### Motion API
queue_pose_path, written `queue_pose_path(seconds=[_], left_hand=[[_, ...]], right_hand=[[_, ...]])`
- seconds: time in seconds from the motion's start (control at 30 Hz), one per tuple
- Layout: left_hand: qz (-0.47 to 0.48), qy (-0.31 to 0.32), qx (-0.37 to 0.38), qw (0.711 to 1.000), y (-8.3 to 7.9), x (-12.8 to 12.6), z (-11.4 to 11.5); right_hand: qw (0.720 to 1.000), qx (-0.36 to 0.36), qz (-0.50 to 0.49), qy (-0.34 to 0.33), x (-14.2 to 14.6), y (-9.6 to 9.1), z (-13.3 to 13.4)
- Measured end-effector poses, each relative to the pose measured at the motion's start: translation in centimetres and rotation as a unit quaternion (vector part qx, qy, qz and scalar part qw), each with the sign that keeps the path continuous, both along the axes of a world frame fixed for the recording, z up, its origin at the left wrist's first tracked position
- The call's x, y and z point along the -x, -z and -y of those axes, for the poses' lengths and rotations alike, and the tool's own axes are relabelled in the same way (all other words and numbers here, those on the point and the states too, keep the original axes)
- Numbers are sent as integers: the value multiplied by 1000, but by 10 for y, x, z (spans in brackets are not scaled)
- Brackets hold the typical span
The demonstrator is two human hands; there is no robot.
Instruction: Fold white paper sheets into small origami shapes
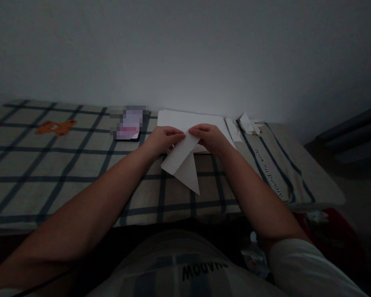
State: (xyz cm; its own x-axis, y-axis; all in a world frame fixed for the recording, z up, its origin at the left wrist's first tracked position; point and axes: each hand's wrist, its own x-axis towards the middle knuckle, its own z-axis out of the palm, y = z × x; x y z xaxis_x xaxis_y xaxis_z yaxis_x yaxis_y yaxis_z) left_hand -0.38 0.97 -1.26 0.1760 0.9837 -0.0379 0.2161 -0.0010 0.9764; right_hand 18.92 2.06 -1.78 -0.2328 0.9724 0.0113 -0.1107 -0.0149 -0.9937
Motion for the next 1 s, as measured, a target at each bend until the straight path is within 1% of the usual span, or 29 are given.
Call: queue_pose_path(seconds=[0.13, 0.37, 0.47, 0.63, 0.73, 0.83, 1.0], left_hand=[[1, -4, -8, 1000, -1, -1, 3], [3, 2, -15, 1000, 2, -3, 4], [-11, 10, -13, 1000, 1, -2, 6], [-45, 7, -41, 998, 0, -1, 5], [-52, 1, -42, 998, 1, -1, 3], [-37, 3, -36, 999, 3, -1, 2], [-22, 8, 1, 1000, 3, -1, 2]], right_hand=[[1000, 8, -10, -2, 1, 1, 0], [1000, 18, -3, -7, 0, 1, -2], [1000, 23, -11, -12, 0, 0, -2], [1000, 27, -11, -9, 0, 1, -3], [1000, 8, 14, -10, -1, 3, -4], [998, -20, 53, -10, -2, 4, -4], [995, -56, 79, 9, -3, 3, -3]])
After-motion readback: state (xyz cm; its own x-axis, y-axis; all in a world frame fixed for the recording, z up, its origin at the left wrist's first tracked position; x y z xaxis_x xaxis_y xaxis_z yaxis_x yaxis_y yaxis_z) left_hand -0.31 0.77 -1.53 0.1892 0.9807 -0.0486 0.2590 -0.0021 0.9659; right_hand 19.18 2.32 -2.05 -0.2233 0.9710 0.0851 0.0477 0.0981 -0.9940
